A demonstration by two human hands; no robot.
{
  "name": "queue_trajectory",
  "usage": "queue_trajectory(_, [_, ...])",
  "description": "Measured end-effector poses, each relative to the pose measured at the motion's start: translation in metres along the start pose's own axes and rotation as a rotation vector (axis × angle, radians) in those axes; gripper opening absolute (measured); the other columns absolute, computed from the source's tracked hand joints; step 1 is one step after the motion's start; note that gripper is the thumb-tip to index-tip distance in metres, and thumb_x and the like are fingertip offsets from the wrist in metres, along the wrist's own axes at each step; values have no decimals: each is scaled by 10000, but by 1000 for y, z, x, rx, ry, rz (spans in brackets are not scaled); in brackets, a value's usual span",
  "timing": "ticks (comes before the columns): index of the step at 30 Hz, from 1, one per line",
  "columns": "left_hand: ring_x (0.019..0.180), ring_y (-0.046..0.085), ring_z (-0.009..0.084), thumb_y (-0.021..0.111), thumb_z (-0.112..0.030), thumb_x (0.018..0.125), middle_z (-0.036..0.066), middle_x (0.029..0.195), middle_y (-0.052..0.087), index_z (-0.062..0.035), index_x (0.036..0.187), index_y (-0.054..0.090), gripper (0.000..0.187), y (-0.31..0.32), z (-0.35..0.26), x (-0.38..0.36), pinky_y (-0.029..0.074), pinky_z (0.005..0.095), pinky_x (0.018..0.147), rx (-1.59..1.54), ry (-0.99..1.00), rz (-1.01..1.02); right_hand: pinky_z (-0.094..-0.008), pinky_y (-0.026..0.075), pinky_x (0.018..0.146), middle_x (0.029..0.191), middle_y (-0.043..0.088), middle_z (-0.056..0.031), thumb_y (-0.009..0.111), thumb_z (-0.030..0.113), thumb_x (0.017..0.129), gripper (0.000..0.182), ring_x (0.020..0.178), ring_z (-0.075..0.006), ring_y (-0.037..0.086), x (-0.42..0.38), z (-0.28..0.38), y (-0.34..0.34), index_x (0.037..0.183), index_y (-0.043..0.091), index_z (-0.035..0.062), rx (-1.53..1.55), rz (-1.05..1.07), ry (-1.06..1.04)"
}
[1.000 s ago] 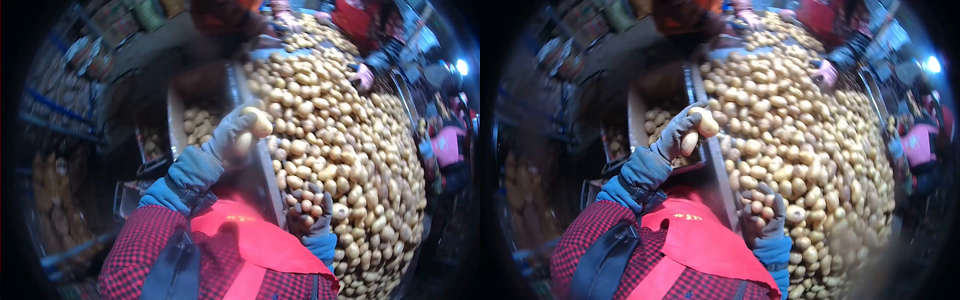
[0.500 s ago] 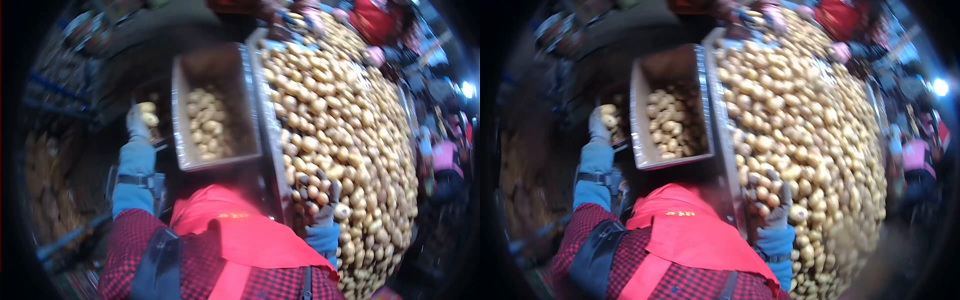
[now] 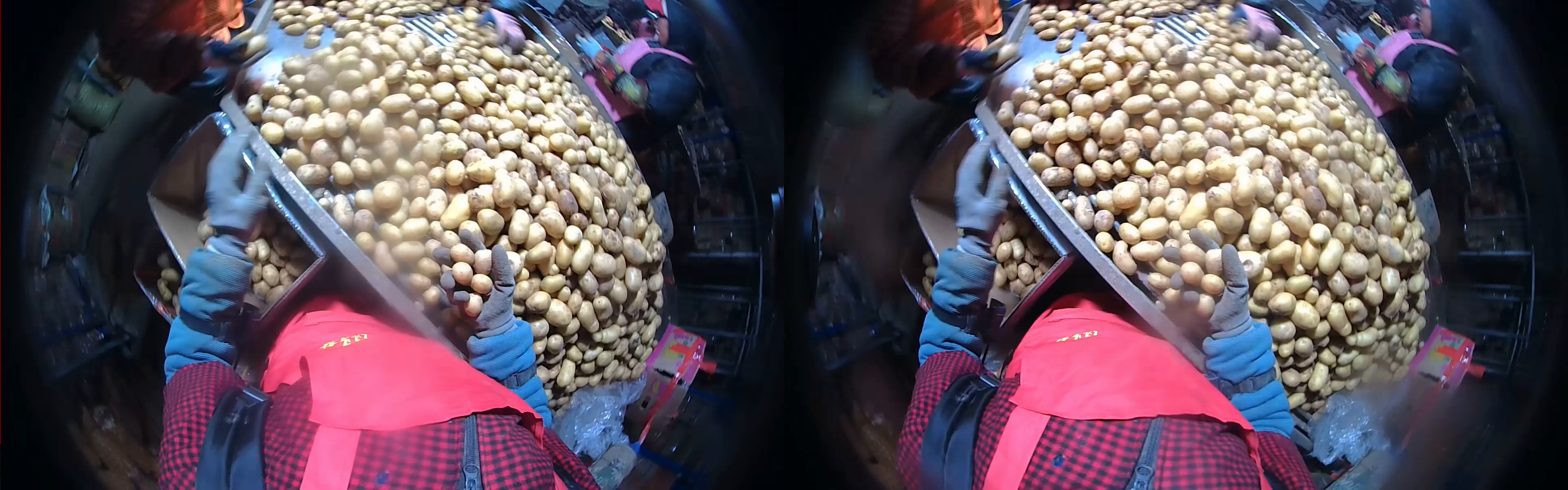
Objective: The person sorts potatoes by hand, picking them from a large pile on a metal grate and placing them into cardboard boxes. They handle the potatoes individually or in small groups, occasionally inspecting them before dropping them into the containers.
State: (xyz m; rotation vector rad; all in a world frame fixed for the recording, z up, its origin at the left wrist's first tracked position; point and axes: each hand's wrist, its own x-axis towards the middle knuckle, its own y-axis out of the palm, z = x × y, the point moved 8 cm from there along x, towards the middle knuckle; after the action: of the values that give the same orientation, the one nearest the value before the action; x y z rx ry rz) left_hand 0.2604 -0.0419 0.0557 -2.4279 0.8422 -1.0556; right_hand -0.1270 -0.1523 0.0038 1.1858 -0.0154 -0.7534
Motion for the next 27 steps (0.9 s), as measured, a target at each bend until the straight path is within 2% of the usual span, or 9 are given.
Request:
queue_trajectory(5, [1292,545,359,747,-169,869,172,1384,591,-62,1369,611,529,122,-135,0,402,466,1127,-126,395,440,-416,589,848,1373,586,-244,477,610,1009,747,960,-285,687,-23,22,14,1537,396,88,-89,-46,-92])
queue_trajectory(9, [1264,536,392,764,-231,849,184,1372,582,-76,1372,596,571,192,-199,6,416,492,1079,-264,556,483,-373,602,691,1318,612,-238,552,583,993,696,900,-288,701,-46,28,-17,1477,454,93,10,-110,-160])
queue_trajectory(15, [1321,499,308,749,-420,833,93,1371,557,-226,1402,559,630,270,-297,-29,341,636,1068,17,1021,638,-450,617,861,1353,593,-224,528,579,1004,675,1043,-311,678,-74,50,-18,1480,454,107,46,-114,-235])
queue_trajectory(18, [1314,502,297,782,-413,776,34,1362,584,-226,1345,610,624,268,-285,-26,326,664,1070,-169,866,684,-472,580,970,1383,584,-196,510,584,1003,708,1202,-326,628,-86,59,-39,1499,437,85,-43,-301,-281])
queue_trajectory(20, [1311,504,311,786,-338,751,41,1370,590,-230,1351,608,634,265,-274,-19,329,647,1067,-157,850,660,-370,560,693,1352,583,-206,492,592,1017,684,967,-281,664,-83,58,-43,1496,429,107,39,-285,-305])
queue_trajectory(23, [1241,550,332,798,-236,714,85,1336,612,-207,1348,604,664,266,-244,8,408,509,1018,-123,765,612,-267,491,531,1316,589,-170,511,590,1013,663,790,-194,608,-78,60,-34,1476,447,120,16,-416,-284])
queue_trajectory(24, [1238,554,326,800,-230,718,96,1335,610,-198,1355,600,668,270,-233,19,414,490,1020,-79,738,619,-256,475,526,1314,590,-160,515,587,1011,657,777,-178,587,-75,58,-38,1470,456,121,26,-383,-267])
queue_trajectory(26, [1221,566,323,792,-250,752,110,1330,609,-178,1361,598,643,270,-210,40,424,471,1024,10,684,583,-351,519,736,1307,600,-157,544,554,988,653,962,-241,599,-71,57,-42,1439,490,85,61,-290,-261])
queue_trajectory(27, [1207,574,326,781,-275,783,113,1327,610,-167,1360,600,615,265,-197,51,428,470,1024,54,657,544,-366,546,751,1301,607,-169,550,554,982,653,968,-254,625,-69,57,-41,1431,497,83,61,-247,-250])
